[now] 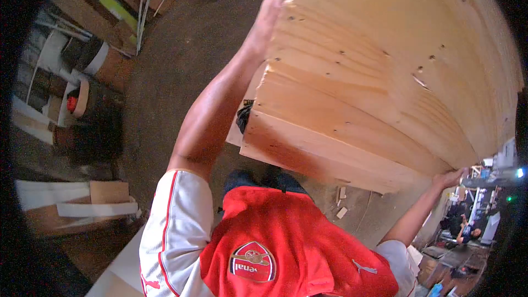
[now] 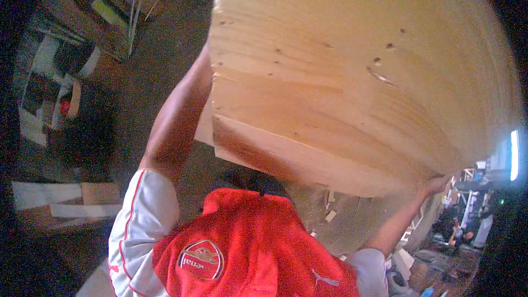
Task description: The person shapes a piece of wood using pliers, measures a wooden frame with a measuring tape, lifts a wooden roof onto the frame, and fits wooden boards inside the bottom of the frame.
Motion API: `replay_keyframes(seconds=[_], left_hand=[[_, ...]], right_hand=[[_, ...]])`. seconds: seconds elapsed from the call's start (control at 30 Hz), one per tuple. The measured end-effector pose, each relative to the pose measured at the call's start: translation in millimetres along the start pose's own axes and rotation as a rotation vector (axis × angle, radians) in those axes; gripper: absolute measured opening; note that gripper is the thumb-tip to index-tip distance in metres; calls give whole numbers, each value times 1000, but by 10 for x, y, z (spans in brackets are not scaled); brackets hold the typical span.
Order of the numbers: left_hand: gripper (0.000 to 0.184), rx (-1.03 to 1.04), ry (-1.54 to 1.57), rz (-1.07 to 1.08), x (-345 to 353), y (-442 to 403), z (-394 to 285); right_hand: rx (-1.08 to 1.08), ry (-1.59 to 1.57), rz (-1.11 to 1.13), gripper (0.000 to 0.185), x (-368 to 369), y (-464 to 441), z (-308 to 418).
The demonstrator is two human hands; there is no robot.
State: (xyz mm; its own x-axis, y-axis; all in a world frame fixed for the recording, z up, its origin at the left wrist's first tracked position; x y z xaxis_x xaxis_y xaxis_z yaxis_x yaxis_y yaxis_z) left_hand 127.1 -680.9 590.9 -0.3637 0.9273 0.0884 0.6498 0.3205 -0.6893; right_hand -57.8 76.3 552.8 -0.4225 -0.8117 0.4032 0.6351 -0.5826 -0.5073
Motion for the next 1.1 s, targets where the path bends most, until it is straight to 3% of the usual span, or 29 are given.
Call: replay_keyframes(seconds=[0.1, 0.2, 0.3, 0.4, 0.5, 0.6, 0.67, 0.73, 0.77, 1.0, 1.03, 1.1], left_hand=[[73, -38, -116, 14, -232, 154, -125], [69, -18, -78, 53, -522, 241, -19], [71, -33, -49, 77, -727, 379, 62], [74, -70, -17, 101, -904, 598, 139], [76, -95, 23, 128, -1117, 790, 116], [78, -120, 47, 140, -1329, 1014, 98], [80, -132, 66, 152, -1485, 1099, 105], [81, -138, 89, 154, -2129, 1269, 176], [82, -155, 112, 152, -2228, 1466, 481], [95, -97, 56, 246, -1970, 1436, -81], [106, -179, 120, 196, -1927, 1466, -137], [106, -253, 128, 183, -1983, 1565, -43]], right_hand=[[159, -116, -45, 52, 71, 363, -203], [214, -24, -150, 51, 122, 798, -353], [141, -165, -159, 53, 292, 1335, -252], [202, -127, -189, 55, 114, 1576, -469], [163, -287, -117, 61, 151, 2043, -320], [84, -248, -60, 66, -28, 2276, -303], [161, -258, -130, 70, -23, 2523, -199], [214, -259, -138, 73, 376, 3356, -94], [232, -244, -116, 74, 268, 3582, -515], [420, -96, -92, 73, 313, 3552, 182], [421, -69, -53, 72, 289, 3539, 158], [424, -12, 21, 70, 83, 3493, 38]])
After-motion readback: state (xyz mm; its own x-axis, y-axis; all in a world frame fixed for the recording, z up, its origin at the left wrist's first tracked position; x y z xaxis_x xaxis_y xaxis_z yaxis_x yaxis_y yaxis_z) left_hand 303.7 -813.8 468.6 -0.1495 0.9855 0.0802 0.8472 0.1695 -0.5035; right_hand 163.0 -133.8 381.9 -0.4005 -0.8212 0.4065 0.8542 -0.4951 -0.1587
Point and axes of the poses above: each hand's wrist, its own y-axis away from the middle knuckle, its own x-axis out of the palm, z = x × y, the point moved 10 cm from there along -y, towards the middle knuckle, and after that the axes turned 15 degrees about -y, right-handed, at the moved point
